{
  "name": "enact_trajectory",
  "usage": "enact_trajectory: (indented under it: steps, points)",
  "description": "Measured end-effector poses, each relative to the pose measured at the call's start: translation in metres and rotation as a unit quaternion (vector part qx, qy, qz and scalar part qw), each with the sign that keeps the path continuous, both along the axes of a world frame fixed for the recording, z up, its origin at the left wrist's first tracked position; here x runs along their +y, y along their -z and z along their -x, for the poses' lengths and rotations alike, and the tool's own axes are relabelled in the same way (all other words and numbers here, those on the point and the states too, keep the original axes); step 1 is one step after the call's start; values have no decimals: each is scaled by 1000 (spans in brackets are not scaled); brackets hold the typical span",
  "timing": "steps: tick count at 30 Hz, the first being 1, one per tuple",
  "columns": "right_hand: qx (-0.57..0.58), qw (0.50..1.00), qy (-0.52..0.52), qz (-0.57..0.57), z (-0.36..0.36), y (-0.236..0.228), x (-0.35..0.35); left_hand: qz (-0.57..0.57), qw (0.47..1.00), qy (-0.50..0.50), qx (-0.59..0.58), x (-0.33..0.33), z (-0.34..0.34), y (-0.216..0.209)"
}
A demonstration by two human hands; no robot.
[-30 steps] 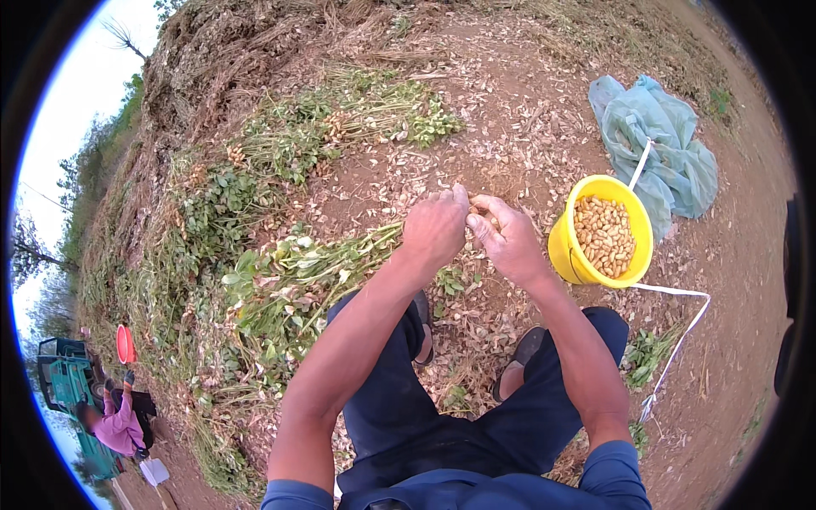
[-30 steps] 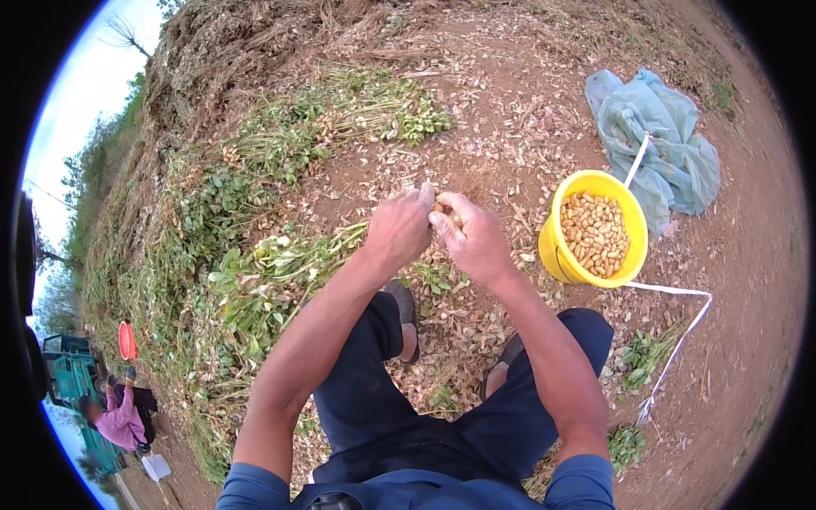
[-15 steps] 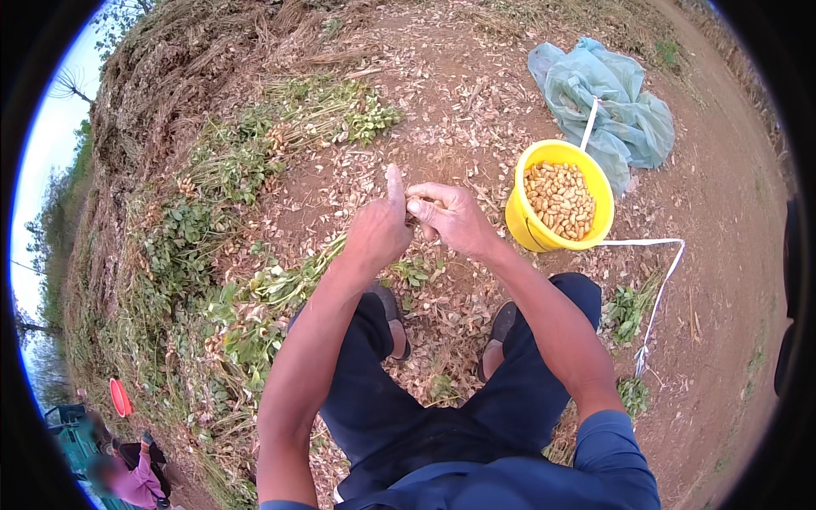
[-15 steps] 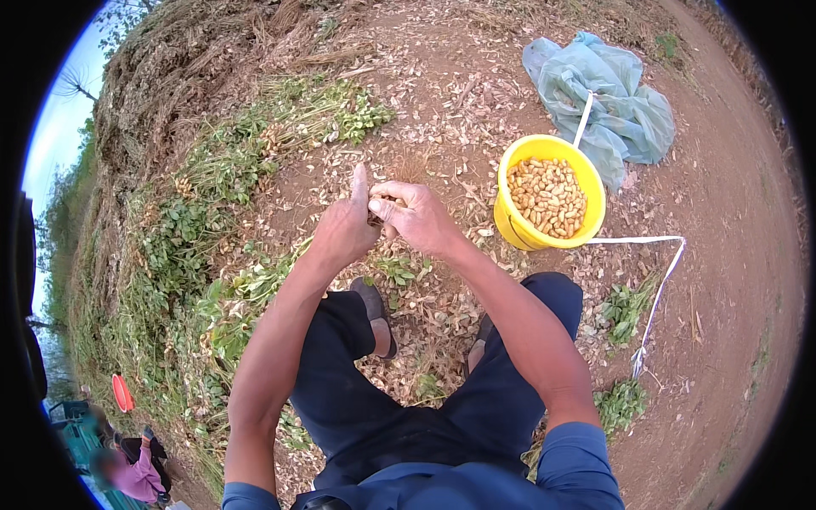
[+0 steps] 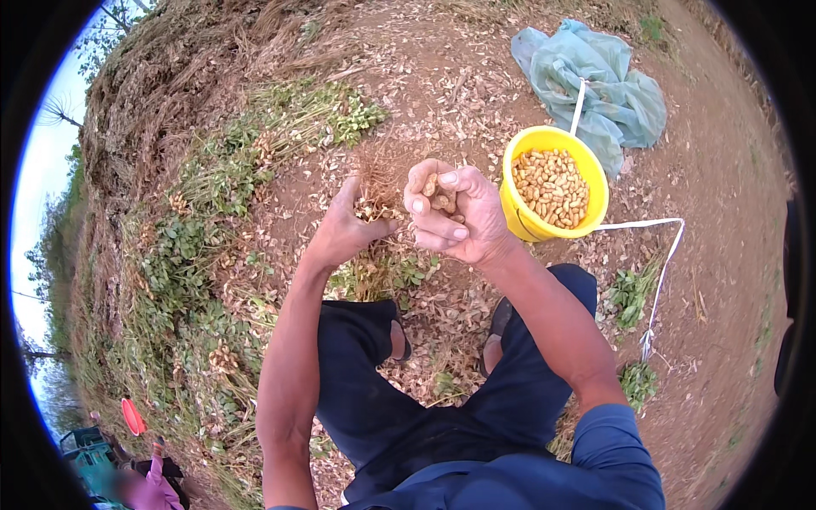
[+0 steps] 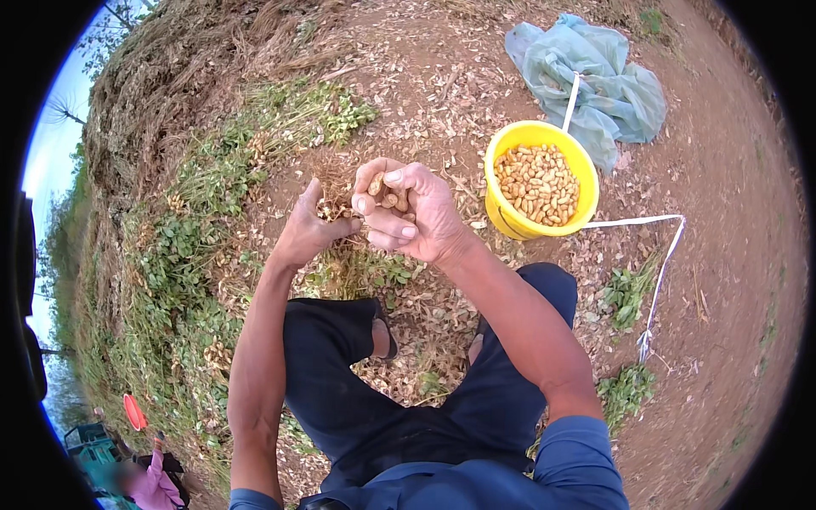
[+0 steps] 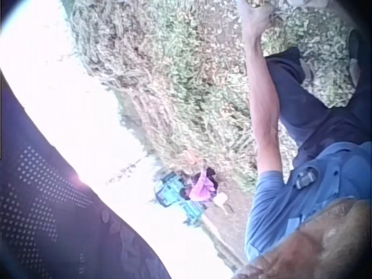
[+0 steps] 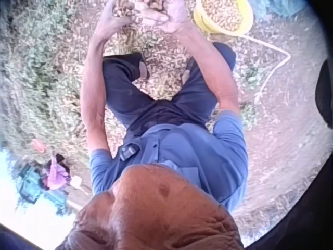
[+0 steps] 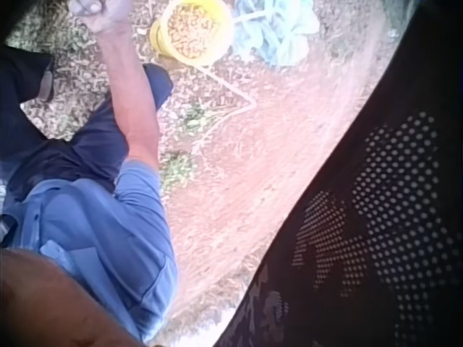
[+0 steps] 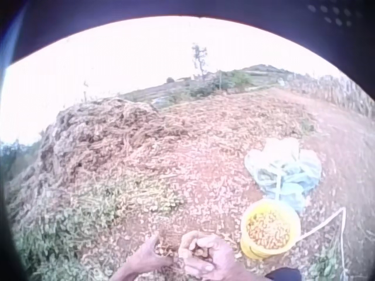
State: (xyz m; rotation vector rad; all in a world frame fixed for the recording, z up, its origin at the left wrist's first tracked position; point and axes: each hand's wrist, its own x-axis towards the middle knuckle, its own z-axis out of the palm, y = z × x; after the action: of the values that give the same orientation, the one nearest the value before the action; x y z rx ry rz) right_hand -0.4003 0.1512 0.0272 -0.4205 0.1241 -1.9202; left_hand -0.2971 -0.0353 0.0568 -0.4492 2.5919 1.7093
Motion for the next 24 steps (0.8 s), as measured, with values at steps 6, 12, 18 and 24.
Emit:
enact_trajectory:
  steps: [6, 12, 18, 24]
  points:
    - [11, 979, 82, -188, 13, -3, 9, -200, 978, -30, 40, -22, -11, 17]
    - [145, 945, 114, -269, 5, -2, 4, -314, 938, 65, 132, -11, -7, 10]
    - [200, 937, 152, -241, -1, -9, -2, -344, 926, 85, 131, 4, -6, -4]
    - [348, 883, 209, -233, -5, -23, -3, -324, 942, 56, 71, 9, -8, -2]
